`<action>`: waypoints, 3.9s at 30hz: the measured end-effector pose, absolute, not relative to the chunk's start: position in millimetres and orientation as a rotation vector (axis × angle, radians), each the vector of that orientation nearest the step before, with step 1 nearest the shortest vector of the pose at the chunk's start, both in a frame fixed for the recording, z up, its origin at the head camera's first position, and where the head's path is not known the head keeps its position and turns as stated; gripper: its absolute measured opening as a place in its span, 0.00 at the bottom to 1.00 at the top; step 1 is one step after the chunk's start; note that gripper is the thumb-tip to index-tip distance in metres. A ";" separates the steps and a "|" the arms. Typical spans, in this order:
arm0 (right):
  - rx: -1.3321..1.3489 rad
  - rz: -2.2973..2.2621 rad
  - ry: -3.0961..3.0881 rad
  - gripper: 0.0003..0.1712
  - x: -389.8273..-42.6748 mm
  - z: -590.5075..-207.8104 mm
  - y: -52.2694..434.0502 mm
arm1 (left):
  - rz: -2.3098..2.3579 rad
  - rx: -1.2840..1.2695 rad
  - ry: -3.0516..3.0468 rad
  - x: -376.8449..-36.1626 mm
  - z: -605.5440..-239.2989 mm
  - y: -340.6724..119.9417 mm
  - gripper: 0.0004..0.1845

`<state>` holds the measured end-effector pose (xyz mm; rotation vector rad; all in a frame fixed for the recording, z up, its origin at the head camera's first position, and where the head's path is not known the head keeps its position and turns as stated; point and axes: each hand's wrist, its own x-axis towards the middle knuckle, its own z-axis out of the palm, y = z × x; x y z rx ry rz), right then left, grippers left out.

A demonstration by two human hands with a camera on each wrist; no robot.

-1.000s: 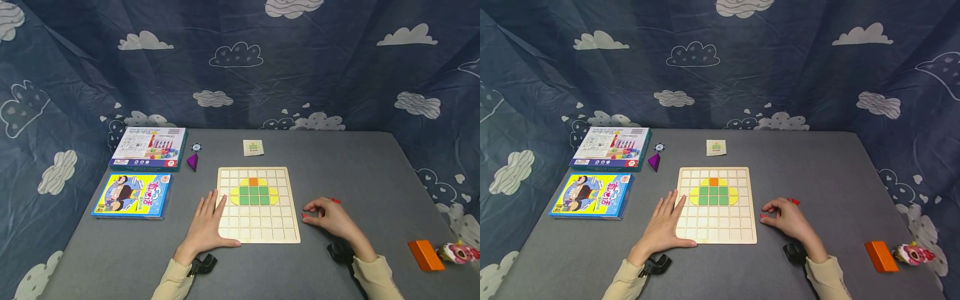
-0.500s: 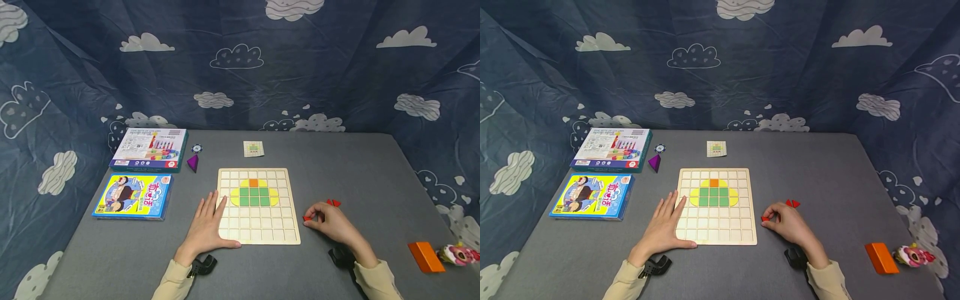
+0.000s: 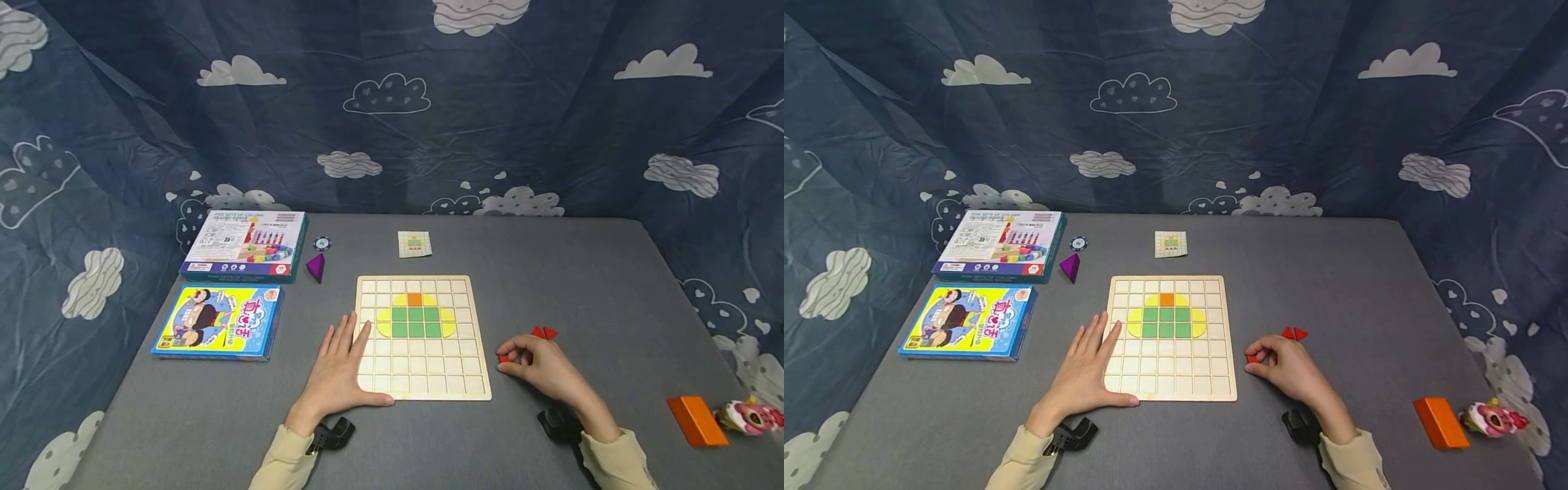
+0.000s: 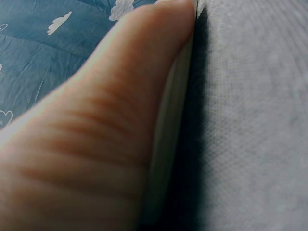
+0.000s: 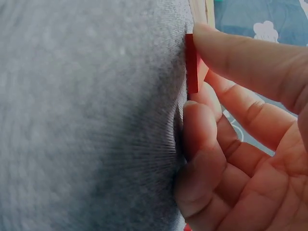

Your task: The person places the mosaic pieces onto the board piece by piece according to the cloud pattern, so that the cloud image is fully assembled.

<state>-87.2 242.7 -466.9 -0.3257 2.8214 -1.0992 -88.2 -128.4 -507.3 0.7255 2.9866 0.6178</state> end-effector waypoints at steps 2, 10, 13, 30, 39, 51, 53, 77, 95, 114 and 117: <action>-0.315 -1.113 2.807 0.11 -87.4 -467.2 243.5 | 0.609 0.725 2.990 -88.4 -507.5 -128.5 0.70; -0.321 -1.138 2.763 0.12 -86.0 -467.2 249.2 | 0.611 0.734 2.987 -88.3 -507.7 -128.9 0.70; -0.302 -1.143 2.753 0.13 -85.0 -466.9 251.6 | 0.611 0.739 2.989 -88.2 -507.5 -128.9 0.70; -0.242 -1.272 2.804 0.06 -102.3 -457.1 201.8 | 0.603 0.743 3.004 -88.2 -507.6 -128.7 0.70; -0.404 -1.269 2.751 0.04 -117.8 -454.7 151.0 | 0.585 0.732 3.004 -88.2 -507.6 -127.9 0.70; -0.609 -1.121 2.664 0.05 -128.1 -451.4 112.8 | 0.580 0.736 3.014 -88.5 -506.3 -128.4 0.70; -0.618 -1.114 2.654 0.04 -129.2 -450.2 109.1 | 0.581 0.737 3.015 -88.4 -505.6 -128.6 0.70; -0.580 -0.971 2.741 0.05 -133.5 -452.3 89.2 | 0.573 0.738 3.015 -88.3 -504.7 -129.2 0.70; -0.485 -0.919 2.808 0.06 -132.2 -452.9 87.7 | 0.589 0.743 3.021 -88.2 -505.9 -128.9 0.69; -0.433 -1.040 2.740 0.05 -130.5 -452.3 107.0 | 0.586 0.732 3.002 -87.6 -506.9 -128.8 0.70; -0.389 -1.093 2.782 0.05 -130.3 -448.8 120.6 | 0.600 0.725 2.995 -87.4 -505.8 -128.8 0.70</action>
